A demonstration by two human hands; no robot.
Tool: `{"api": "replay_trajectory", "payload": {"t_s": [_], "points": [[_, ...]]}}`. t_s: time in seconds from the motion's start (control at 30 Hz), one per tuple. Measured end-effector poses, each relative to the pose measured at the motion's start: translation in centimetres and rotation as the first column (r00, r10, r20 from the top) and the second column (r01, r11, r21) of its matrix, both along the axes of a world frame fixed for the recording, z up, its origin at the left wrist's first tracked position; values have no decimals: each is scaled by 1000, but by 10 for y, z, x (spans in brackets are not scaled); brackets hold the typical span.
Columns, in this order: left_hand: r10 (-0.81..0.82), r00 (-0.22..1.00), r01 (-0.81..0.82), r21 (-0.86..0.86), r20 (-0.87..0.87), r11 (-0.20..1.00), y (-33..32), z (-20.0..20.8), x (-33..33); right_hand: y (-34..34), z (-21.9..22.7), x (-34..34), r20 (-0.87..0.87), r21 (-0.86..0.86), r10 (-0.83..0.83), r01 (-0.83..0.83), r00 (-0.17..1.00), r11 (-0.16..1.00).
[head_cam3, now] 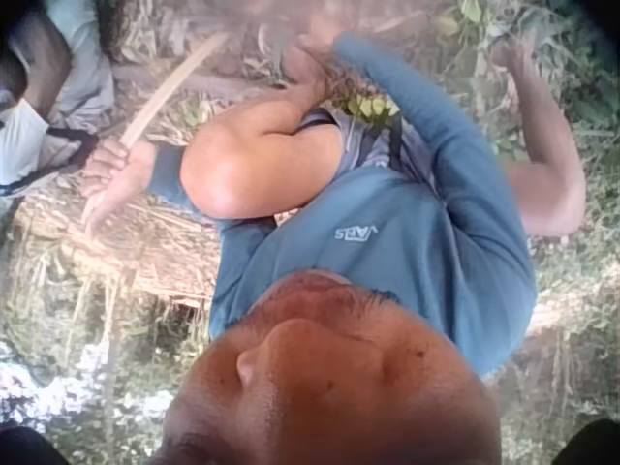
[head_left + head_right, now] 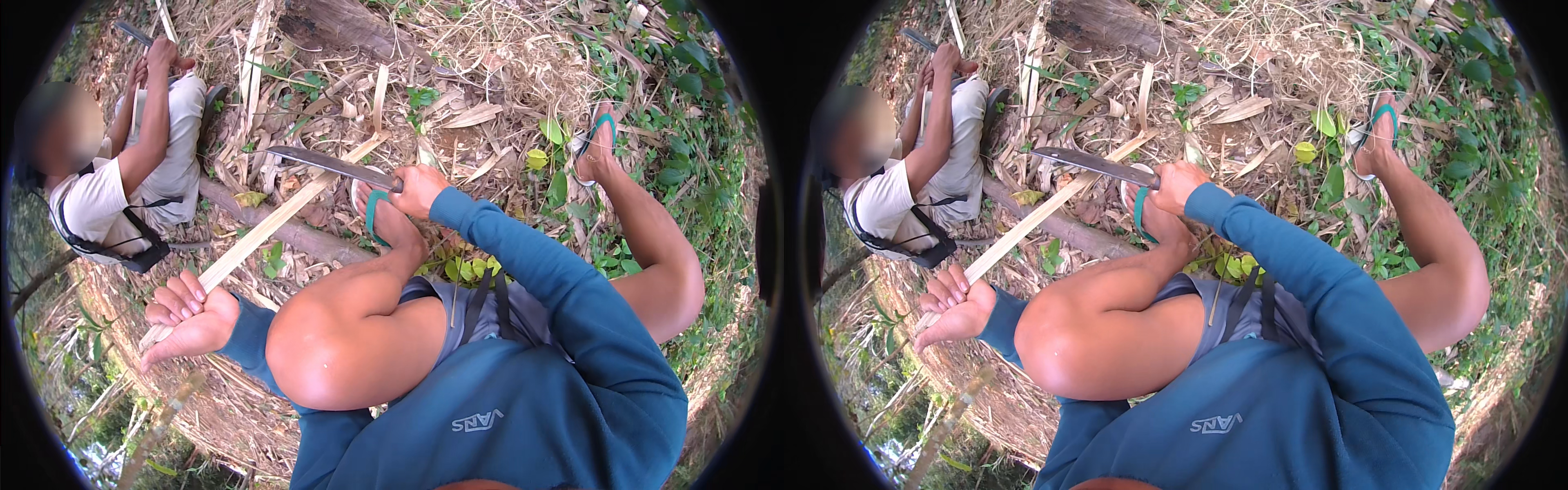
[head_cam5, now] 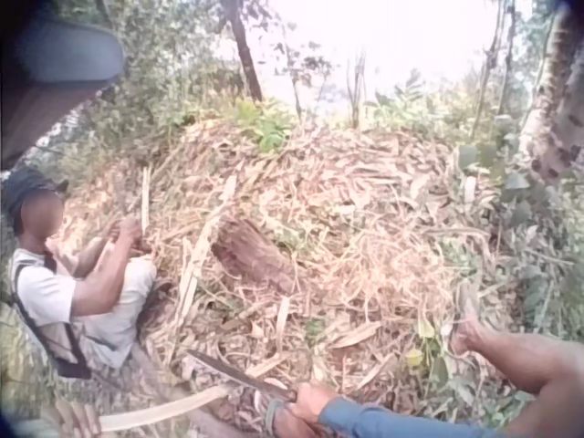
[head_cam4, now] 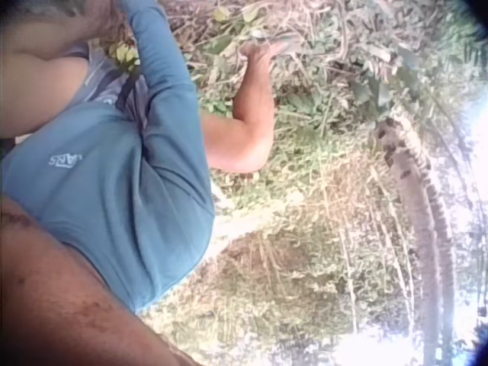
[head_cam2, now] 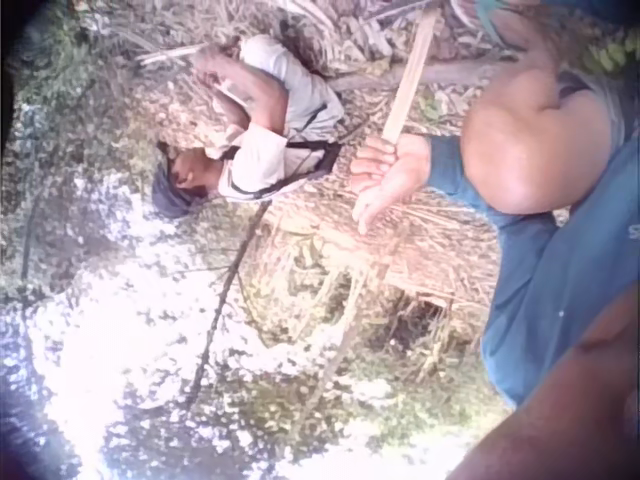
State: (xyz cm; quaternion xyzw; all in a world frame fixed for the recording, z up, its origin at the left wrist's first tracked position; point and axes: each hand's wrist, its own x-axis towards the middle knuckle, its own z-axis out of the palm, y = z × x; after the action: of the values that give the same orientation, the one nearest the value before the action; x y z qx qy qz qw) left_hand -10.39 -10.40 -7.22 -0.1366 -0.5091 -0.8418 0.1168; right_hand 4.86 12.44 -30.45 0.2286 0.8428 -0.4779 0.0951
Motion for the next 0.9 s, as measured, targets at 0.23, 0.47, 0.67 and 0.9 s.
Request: {"api": "replay_trajectory", "payload": {"t_s": [0.23,0.47,0.67,0.9], "points": [[76,997,-76,-28,-27,997,3,15,21,-11,21,-7,-118,4,55,-54,992,999],[61,998,-61,-15,-14,998,18,-4,19,11,21,-7,77,13,107,-109,991,994],[102,995,-103,-47,-14,994,25,12,21,26,-30,-20,130,-35,39,-34,991,999],[96,994,-99,-61,-56,993,20,9,27,8,18,-7,24,-19,98,-98,995,995]]}}
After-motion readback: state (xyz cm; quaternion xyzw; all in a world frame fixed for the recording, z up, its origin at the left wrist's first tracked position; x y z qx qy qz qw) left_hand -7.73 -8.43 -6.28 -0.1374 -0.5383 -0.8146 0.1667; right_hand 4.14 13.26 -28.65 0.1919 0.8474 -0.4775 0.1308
